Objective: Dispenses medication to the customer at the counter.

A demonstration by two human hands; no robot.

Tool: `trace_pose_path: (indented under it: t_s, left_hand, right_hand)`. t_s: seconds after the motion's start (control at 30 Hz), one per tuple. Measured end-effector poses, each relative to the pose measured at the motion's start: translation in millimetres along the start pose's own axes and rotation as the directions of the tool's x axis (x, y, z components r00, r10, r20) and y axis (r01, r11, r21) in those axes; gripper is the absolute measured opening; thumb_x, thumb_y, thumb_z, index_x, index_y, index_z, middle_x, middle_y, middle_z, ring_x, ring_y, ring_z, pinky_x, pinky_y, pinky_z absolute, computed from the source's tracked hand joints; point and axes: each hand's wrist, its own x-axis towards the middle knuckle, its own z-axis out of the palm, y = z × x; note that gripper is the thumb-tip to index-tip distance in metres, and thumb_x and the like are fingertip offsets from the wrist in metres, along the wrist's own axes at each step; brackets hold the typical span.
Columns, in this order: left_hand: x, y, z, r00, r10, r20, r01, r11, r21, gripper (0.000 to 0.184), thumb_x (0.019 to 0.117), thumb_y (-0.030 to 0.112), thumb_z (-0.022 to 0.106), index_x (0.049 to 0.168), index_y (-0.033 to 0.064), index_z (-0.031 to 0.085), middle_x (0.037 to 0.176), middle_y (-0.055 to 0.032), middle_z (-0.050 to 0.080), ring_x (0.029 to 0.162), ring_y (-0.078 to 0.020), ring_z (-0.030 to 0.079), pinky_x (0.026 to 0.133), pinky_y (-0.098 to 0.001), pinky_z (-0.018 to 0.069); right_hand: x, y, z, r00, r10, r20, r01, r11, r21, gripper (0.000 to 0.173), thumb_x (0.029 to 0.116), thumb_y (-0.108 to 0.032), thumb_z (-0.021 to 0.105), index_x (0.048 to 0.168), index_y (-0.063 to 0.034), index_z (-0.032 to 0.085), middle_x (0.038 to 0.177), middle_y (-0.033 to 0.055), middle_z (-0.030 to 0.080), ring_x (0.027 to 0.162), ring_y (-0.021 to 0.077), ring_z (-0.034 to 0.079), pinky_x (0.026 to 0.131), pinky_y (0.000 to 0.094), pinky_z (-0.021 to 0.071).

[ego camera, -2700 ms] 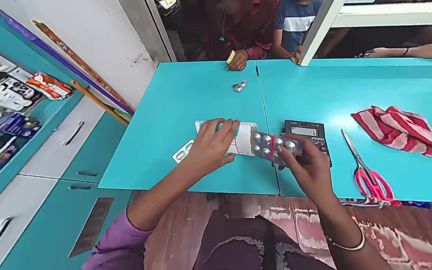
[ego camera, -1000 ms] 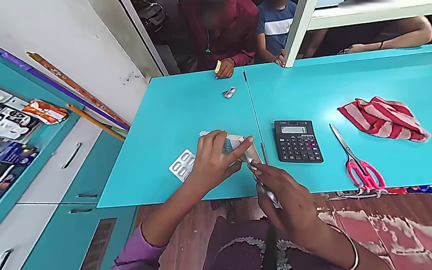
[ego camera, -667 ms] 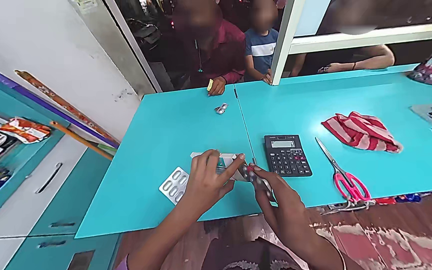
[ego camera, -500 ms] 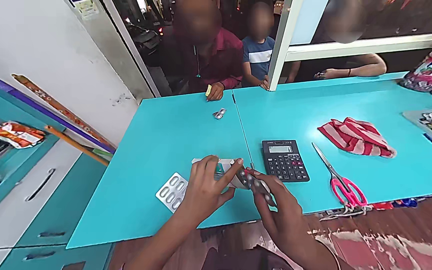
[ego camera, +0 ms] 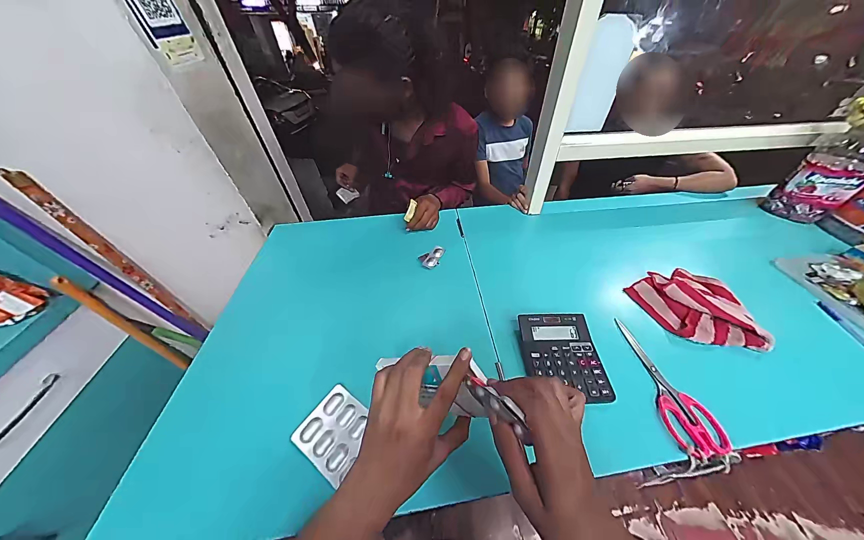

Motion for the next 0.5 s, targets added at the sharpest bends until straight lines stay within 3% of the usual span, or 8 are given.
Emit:
trace_pose_path:
  t_s: [0.2, 0.33, 0.4, 0.5]
  left_hand:
    - [-2.1, 1.1, 3.9, 1.0, 0.014, -0.008, -0.014, 0.999, -0.036, 0.058, 0.0938, 0.052, 0.063, 0.146, 0.0354, 0.044, 0.123, -0.0149, 0.055, 0.113, -0.0311, 0.056, 0.087, -0.0403, 0.0432]
    - [-2.9, -3.0, 9.2, 1.0, -0.008, -0.012, 0.007, 0.991, -0.134, 0.04, 0.0963, 0.049, 0.062, 0.134, 0.0437, 0.049, 0.127, -0.014, 0.057, 0.119, -0.029, 0.056, 0.093, -0.0404, 0.0423]
    - [-0.9, -4.4, 12.0, 1.0, -0.026, 0.003, 0.026, 0.985, -0.168, 0.036, 0.0971, 0.052, 0.06, 0.131, 0.0446, 0.051, 0.128, -0.0131, 0.059, 0.12, -0.0275, 0.056, 0.094, -0.0385, 0.0418]
    - [2.0, -6.7, 18.7, 1.0, -0.028, 0.001, 0.028, 0.981, -0.19, 0.037, 0.0975, 0.053, 0.058, 0.133, 0.0458, 0.05, 0.129, -0.0147, 0.059, 0.12, -0.028, 0.057, 0.094, -0.0391, 0.0421]
  right_hand:
    - [-1.2, 0.7, -2.4, 0.995, 0.05, 0.089, -0.043, 0.996, -0.082, 0.027, 0.1071, -0.04, 0.046, 0.119, -0.0195, 0.059, 0.11, 0.0059, 0.062, 0.101, 0.0204, 0.057, 0.088, 0.0399, 0.0383]
    - [4.9, 5.8, 1.5, 0.983, 0.083, 0.162, -0.072, 0.995, -0.07, 0.053, 0.1059, -0.055, 0.04, 0.137, -0.0149, 0.053, 0.134, 0.0146, 0.06, 0.114, 0.0263, 0.059, 0.09, 0.0451, 0.0421]
    - [9.3, 8.5, 3.2, 0.98, 0.085, 0.181, -0.077, 0.996, -0.048, 0.058, 0.1059, -0.056, 0.039, 0.143, -0.0132, 0.05, 0.138, 0.0165, 0.059, 0.115, 0.0271, 0.06, 0.09, 0.0447, 0.0441]
    - [15.8, 9.4, 5.4, 0.977, 0.065, 0.203, -0.075, 0.996, 0.043, 0.051, 0.108, -0.05, 0.039, 0.144, -0.015, 0.047, 0.139, 0.0145, 0.057, 0.117, 0.0246, 0.059, 0.092, 0.0412, 0.0454]
